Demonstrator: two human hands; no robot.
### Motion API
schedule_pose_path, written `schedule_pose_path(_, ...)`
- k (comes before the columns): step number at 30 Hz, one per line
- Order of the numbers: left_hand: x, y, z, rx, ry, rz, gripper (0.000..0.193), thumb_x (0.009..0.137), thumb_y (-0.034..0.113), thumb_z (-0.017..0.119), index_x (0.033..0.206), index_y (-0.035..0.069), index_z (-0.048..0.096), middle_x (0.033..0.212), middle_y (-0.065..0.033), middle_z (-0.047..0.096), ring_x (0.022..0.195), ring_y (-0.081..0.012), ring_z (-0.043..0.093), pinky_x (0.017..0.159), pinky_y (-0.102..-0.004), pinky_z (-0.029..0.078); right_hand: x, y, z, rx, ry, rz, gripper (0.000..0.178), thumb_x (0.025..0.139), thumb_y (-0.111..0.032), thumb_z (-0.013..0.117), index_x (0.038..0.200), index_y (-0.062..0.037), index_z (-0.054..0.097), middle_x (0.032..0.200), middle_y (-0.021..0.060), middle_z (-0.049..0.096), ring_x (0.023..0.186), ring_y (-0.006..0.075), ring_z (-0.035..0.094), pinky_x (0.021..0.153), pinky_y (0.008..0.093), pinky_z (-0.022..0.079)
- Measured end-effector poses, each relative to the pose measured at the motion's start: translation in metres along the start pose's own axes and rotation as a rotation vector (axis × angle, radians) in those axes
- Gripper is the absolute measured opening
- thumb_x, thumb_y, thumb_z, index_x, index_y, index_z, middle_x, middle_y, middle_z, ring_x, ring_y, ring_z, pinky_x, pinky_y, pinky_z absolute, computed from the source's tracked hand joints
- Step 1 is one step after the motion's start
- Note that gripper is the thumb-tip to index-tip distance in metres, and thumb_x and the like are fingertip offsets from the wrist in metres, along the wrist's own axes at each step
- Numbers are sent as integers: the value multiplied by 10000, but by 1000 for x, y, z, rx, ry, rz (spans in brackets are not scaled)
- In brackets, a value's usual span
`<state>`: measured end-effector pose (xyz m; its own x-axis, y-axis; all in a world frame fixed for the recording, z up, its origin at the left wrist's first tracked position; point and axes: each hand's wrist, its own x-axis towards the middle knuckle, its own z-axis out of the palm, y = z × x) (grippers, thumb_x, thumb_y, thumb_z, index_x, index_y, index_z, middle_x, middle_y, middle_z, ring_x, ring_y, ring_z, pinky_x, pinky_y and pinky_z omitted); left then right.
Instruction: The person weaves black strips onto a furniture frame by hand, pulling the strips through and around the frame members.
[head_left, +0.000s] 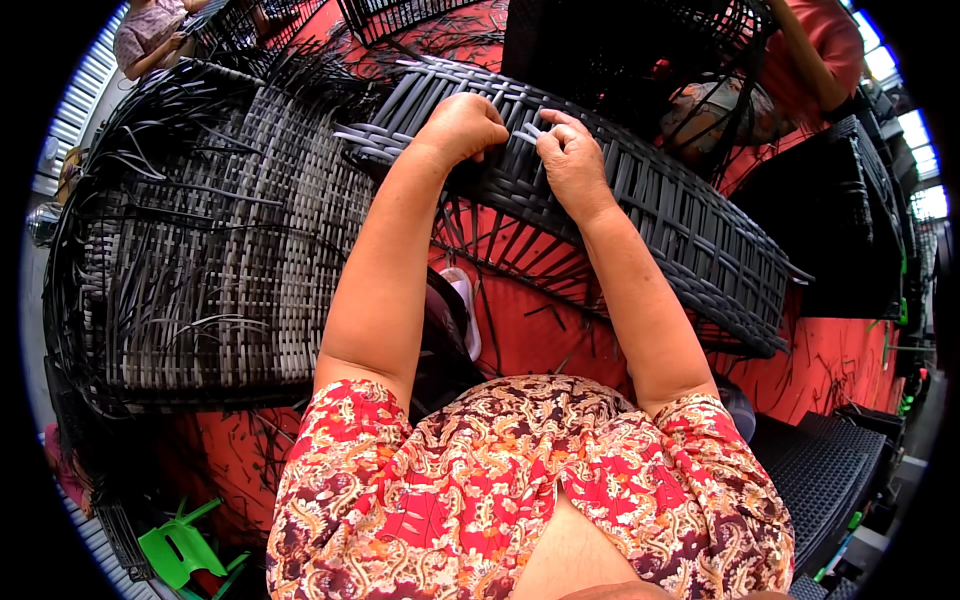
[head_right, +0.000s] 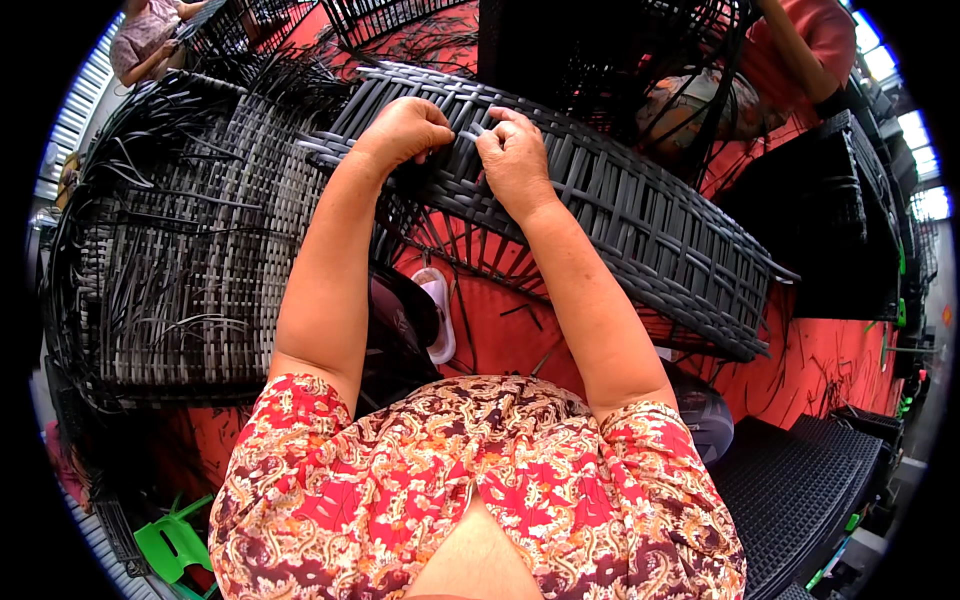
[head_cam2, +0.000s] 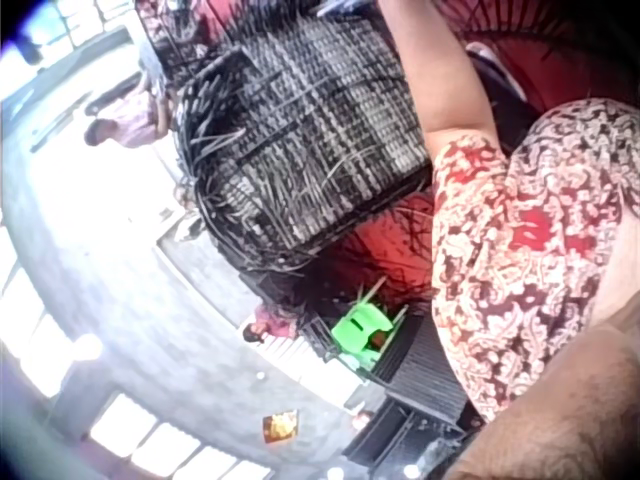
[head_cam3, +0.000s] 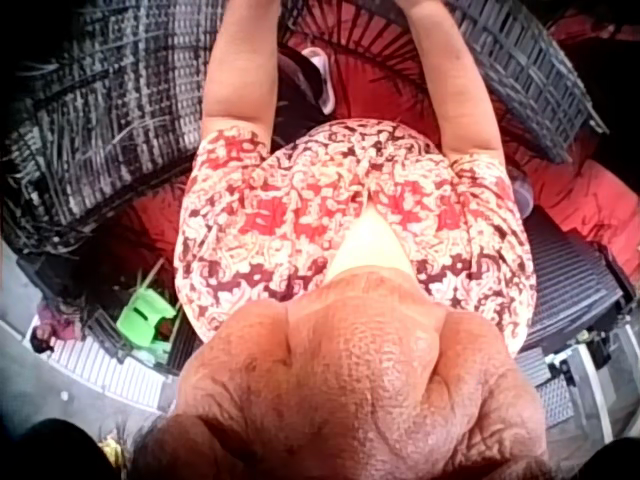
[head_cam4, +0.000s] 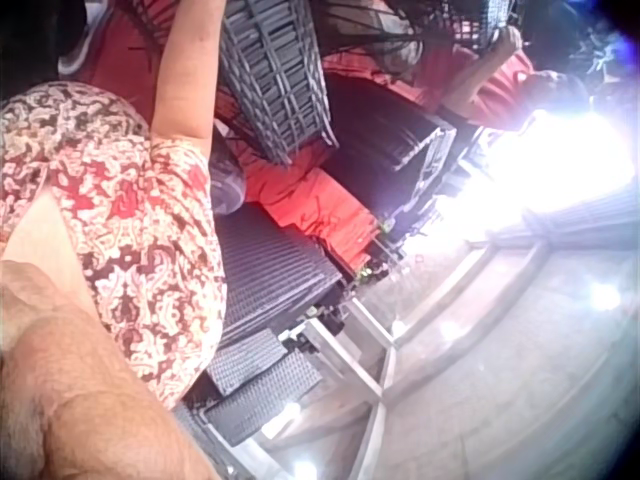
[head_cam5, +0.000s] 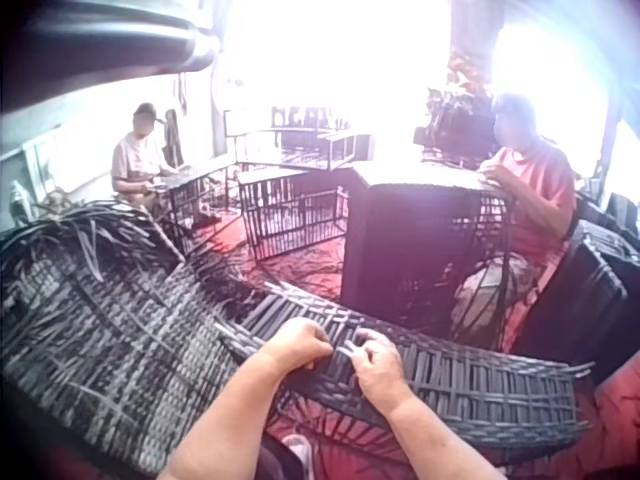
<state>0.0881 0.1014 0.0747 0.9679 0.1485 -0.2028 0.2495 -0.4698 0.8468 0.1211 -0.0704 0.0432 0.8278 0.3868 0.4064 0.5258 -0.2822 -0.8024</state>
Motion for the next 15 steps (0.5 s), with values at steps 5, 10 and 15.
schedule_pose_path(5,8,-6,-3,-150,-113,-40,133,676,110,645,728,-12,649,559,-34,562,422,-108,493,411,-245,389,-1,0,0,8,1,7,237,757,-141,538,581,18,541,1070,170,589,982,297,532,877,368,397)
schedule_pose_path(10,10,4,10,471,144,75,251,610,204,663,775,16,667,723,-165,640,694,-281,629,666,-361,495,-1,2,0,-4,-30,-5,235,774,-144,540,603,18,546,1085,155,586,968,268,538,852,340,402)
schedule_pose_path(15,1,16,18,556,258,77,247,603,171,670,814,44,671,809,-164,644,785,-296,622,722,-357,484,0,4,-1,-63,-39,-36,245,808,-151,524,637,22,555,1118,143,577,938,204,559,789,285,421)
